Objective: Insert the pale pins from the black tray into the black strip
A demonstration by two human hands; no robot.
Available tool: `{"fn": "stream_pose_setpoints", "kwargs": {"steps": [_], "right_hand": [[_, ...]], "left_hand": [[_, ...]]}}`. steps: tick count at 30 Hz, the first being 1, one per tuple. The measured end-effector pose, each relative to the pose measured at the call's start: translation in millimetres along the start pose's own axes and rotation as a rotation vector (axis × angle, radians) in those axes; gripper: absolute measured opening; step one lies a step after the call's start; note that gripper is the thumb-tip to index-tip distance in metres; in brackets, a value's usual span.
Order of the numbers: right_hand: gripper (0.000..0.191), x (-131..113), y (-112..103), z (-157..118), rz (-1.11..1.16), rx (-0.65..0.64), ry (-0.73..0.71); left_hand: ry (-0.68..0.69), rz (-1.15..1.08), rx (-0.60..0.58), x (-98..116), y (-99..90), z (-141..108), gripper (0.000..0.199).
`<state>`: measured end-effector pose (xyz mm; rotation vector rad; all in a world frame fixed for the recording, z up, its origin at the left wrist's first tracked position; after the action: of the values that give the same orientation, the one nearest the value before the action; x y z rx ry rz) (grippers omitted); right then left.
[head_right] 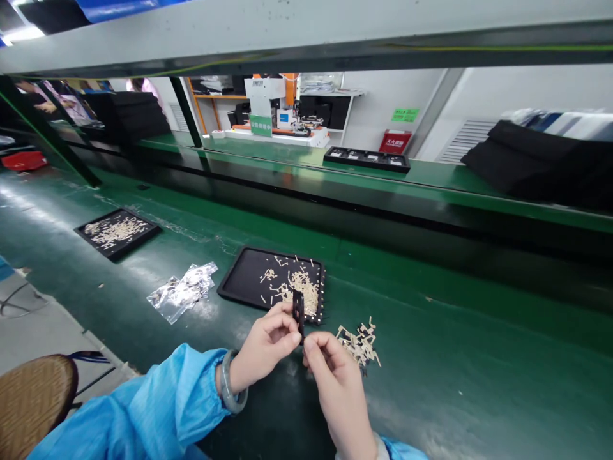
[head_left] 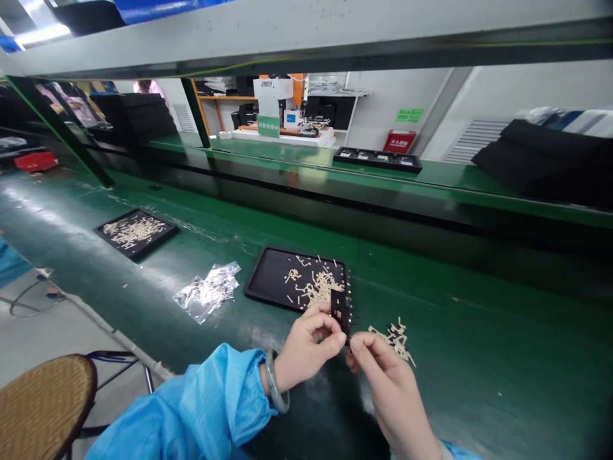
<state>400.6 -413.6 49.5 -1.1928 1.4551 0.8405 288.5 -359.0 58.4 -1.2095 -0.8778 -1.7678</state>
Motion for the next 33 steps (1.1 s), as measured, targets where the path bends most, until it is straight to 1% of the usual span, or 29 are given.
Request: {"fn": "stream_pose_setpoints", "kwargs": {"steps": [3,5,8,12,15,19,22,25,29,33], "right_hand": [[0.029,0,-1,-1,0.008,0.003,-0.001],[0.028,-1,-3,-1,0.014,0.014,-0.009],[0.027,-4,-8,-2,0.012,0.044,-0.024],[0.027,-9,-10,-3,-0.025,0.067,-0.047],[0.026,-12,-11,-3,-0.065,0.071,-0.076],[0.023,-18,-12,-5,-0.149,0.077,-0.154],[0.020,-22,-13,-6,-0.215,0.106,-0.202],[0.017,-27,-14,-9,-0.272,0.141,-0.260],[0.012,-38,-14,-17,-0.360,0.208,-0.399],[0.009,-46,-10,-24,-0.441,0.225,-0.513]], "left_hand": [[0.007,-0.018,0.008,3,-0.4,1,0.016],[-0.012,-0.036,0.016,2,0.1,1,0.016],[-0.074,-0.126,0.053,-6,0.9,-1,0.016],[-0.118,-0.242,0.112,-15,0.4,-3,0.026],[-0.120,-0.234,0.110,-13,-0.3,-3,0.025],[-0.118,-0.222,0.109,-9,-2.2,-4,0.023],[-0.094,-0.212,0.115,-5,-3.5,-4,0.022],[-0.027,-0.135,0.127,2,-6.2,-5,0.016],[0.087,0.037,0.113,16,-7.9,-7,0.009],[0.130,0.123,0.100,21,-8.3,-9,0.009]]}}
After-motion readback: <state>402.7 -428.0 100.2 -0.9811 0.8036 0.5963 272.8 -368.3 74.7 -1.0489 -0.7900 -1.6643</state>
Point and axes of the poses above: each hand's wrist, its own z-axis towards the middle knuckle, its own y-axis out of the palm, x = y × z, the point moved 9 cm from there along z, towards the middle knuckle, and after that the axes turned 11 degrees about y, right-handed, at the moved point
